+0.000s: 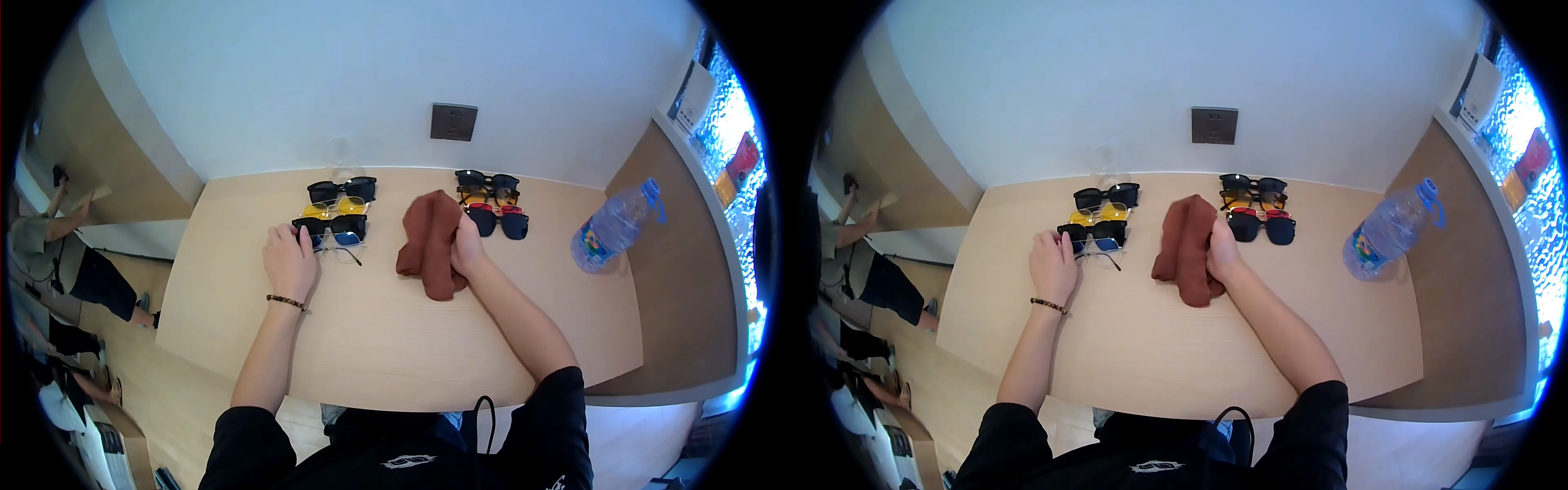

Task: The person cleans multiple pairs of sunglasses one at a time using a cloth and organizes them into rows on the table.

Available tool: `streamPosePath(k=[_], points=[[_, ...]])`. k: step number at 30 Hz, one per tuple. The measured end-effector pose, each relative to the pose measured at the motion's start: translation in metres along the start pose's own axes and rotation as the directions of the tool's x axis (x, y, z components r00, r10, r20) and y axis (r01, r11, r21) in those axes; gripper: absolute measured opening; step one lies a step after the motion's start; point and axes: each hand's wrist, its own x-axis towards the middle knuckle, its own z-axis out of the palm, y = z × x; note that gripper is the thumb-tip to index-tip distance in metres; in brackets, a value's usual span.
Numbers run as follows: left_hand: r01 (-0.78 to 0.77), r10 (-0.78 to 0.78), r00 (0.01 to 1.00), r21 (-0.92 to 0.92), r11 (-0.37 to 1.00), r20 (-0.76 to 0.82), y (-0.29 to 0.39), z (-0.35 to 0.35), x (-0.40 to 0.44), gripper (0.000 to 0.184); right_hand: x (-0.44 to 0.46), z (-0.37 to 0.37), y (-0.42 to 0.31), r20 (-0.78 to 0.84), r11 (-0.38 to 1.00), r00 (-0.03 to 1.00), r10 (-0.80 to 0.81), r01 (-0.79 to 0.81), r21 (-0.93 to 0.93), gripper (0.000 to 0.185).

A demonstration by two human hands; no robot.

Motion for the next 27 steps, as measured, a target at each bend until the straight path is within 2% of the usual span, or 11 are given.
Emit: streamPosePath(k=[1,3,5,13,15,17,20,21,23,25,27], points=[[-0.106,0.099,0.992,-0.081,0.991,-0.081,0.004,-0.002,0.0,0.02,-0.002,0.003,-0.006,0.068,0.981,0.988,0.141,-0.149,0.124,0.042],[-0.221,0.195,0.966,-0.151,0.964,-0.169,0.015,-0.007,-0.004,0.018,-0.008,0.008,-0.013,0.134,0.966,0.977,0.166,-0.188,0.179,0.046],[-0.402,0.348,0.915,-0.403,0.823,-0.203,0.035,-0.01,-0.011,0.018,-0.01,0.016,-0.017,0.201,0.946,0.964,0.175,-0.221,0.236,0.049],[-0.343,0.47,0.882,-0.73,0.59,-0.035,0.138,-0.041,-0.027,0.035,-0.028,0.049,-0.027,0.256,0.944,0.963,-0.08,-0.009,0.329,0.048],[-0.221,0.453,0.886,-0.775,0.592,0.094,0.155,-0.043,-0.023,0.036,-0.032,0.048,-0.026,0.394,0.975,0.916,-0.078,-0.013,0.223,0.045],[-0.251,0.474,0.879,-0.788,0.563,0.059,0.161,-0.036,-0.016,0.029,-0.027,0.046,-0.016,0.29,0.972,0.951,-0.104,0.036,0.231,0.042],[0.06,0.346,0.918,-0.928,0.368,0.196,0.171,-0.037,-0.006,0.018,-0.02,0.04,-0.012,0.195,0.971,0.956,-0.221,0.196,0.139,0.037],[0.06,0.355,0.914,-0.932,0.358,0.195,0.176,-0.041,-0.002,0.018,-0.028,0.044,-0.011,0.035,0.959,0.959,-0.281,0.282,-0.018,0.035],[0.042,0.374,0.9,-0.897,0.44,0.225,0.188,-0.053,0.005,0.02,-0.016,0.026,0.002,0.017,0.893,0.947,-0.322,0.31,-0.327,0.032],[-0.115,0.417,0.901,-0.864,0.491,0.117,0.197,-0.045,0.0,0.021,-0.02,0.021,0.004,0.207,0.65,0.886,-0.414,0.447,-0.615,0.028],[0.051,0.473,0.807,-0.84,0.54,0.353,0.205,-0.052,-0.009,0.027,-0.021,0.015,0.01,0.208,0.735,0.895,-0.395,0.444,-0.513,0.025]])
